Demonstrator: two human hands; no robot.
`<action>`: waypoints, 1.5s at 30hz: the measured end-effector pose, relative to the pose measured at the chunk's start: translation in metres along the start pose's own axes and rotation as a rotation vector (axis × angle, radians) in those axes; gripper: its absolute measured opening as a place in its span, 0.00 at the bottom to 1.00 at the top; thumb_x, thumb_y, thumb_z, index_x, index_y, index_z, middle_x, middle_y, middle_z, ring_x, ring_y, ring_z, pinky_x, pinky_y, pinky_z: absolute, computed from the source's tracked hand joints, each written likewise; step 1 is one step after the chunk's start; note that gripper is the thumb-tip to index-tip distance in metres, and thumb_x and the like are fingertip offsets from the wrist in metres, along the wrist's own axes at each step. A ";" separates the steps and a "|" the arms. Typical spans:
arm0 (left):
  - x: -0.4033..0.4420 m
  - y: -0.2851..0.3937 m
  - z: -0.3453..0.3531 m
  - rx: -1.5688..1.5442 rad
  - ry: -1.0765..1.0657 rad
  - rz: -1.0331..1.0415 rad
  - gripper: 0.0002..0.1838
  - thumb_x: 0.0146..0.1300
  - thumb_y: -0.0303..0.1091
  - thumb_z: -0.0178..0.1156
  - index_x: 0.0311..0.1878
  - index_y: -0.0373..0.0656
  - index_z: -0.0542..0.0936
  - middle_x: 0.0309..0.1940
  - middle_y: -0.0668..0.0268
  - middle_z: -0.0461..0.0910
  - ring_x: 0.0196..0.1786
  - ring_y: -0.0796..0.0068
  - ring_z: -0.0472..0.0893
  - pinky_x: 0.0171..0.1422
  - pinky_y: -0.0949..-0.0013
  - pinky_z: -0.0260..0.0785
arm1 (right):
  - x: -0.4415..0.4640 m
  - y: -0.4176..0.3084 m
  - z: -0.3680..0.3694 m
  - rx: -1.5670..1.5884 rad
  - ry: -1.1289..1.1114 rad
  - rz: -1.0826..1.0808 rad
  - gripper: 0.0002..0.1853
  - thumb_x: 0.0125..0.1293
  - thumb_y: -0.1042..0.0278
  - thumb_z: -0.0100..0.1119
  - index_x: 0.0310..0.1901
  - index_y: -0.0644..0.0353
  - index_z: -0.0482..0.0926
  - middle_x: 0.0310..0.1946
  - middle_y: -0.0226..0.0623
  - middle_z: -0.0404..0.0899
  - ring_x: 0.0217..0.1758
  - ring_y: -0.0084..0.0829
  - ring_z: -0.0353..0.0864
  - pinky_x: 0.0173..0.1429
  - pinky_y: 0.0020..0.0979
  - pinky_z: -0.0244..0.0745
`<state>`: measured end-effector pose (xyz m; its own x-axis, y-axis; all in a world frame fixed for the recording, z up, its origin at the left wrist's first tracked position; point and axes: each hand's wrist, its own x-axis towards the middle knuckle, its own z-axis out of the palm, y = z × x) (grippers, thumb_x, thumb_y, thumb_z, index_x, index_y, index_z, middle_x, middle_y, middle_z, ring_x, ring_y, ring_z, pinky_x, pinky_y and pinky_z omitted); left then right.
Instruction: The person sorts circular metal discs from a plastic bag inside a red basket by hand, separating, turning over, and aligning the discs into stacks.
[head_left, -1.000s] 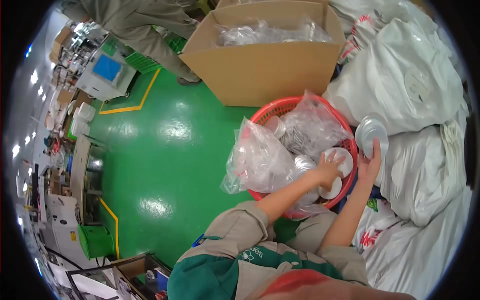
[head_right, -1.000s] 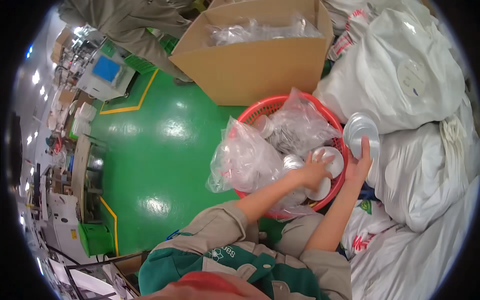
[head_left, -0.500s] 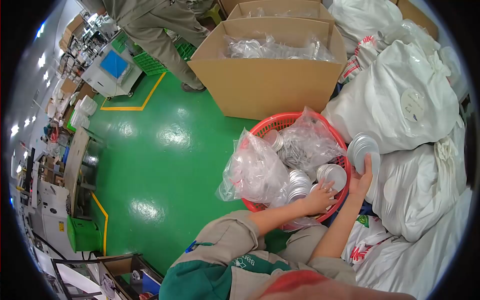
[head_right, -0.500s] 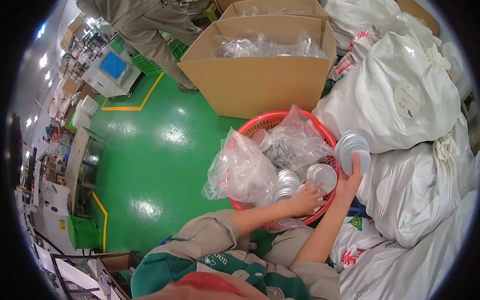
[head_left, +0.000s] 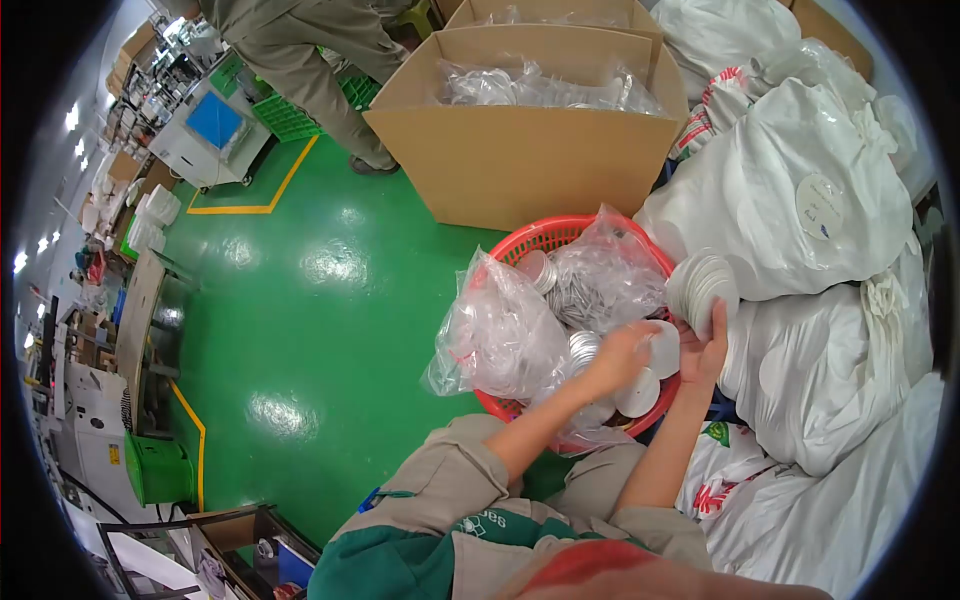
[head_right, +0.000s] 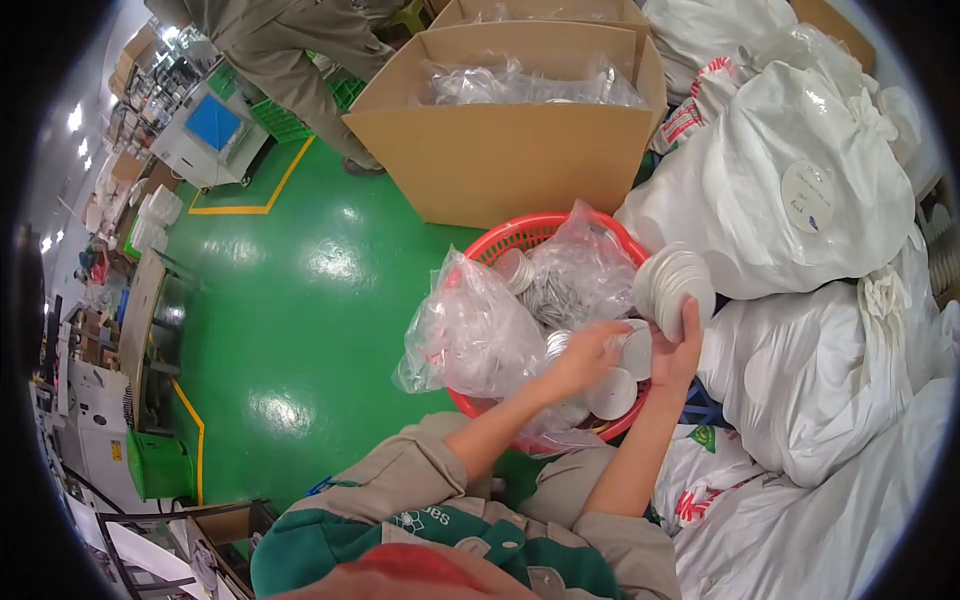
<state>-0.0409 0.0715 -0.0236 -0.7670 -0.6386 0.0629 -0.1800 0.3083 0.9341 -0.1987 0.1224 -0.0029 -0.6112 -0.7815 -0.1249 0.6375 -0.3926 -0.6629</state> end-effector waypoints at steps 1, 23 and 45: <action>0.002 0.004 -0.017 -0.198 0.072 -0.154 0.23 0.63 0.32 0.56 0.61 0.38 0.69 0.58 0.55 0.71 0.62 0.65 0.69 0.65 0.67 0.62 | -0.002 0.002 0.004 0.034 -0.055 0.042 0.26 0.64 0.56 0.59 0.59 0.61 0.69 0.54 0.38 0.75 0.55 0.36 0.76 0.54 0.40 0.75; -0.009 0.018 -0.069 -1.323 -0.068 -0.192 0.25 0.67 0.45 0.55 0.62 0.43 0.67 0.56 0.62 0.74 0.58 0.65 0.75 0.61 0.49 0.68 | -0.025 0.018 0.064 -0.560 -0.254 -0.083 0.29 0.52 0.63 0.66 0.55 0.65 0.70 0.48 0.38 0.74 0.51 0.29 0.74 0.59 0.30 0.67; -0.007 0.008 -0.078 -1.402 0.248 -0.236 0.16 0.62 0.31 0.57 0.51 0.35 0.75 0.48 0.58 0.79 0.52 0.66 0.78 0.60 0.57 0.70 | -0.029 0.035 0.079 -0.580 -0.206 0.061 0.24 0.61 0.59 0.62 0.53 0.65 0.72 0.46 0.38 0.77 0.49 0.28 0.76 0.56 0.29 0.69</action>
<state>0.0113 0.0231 0.0106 -0.6545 -0.7243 -0.2169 0.5682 -0.6605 0.4909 -0.1215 0.0934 0.0360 -0.4413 -0.8947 -0.0686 0.2746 -0.0618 -0.9596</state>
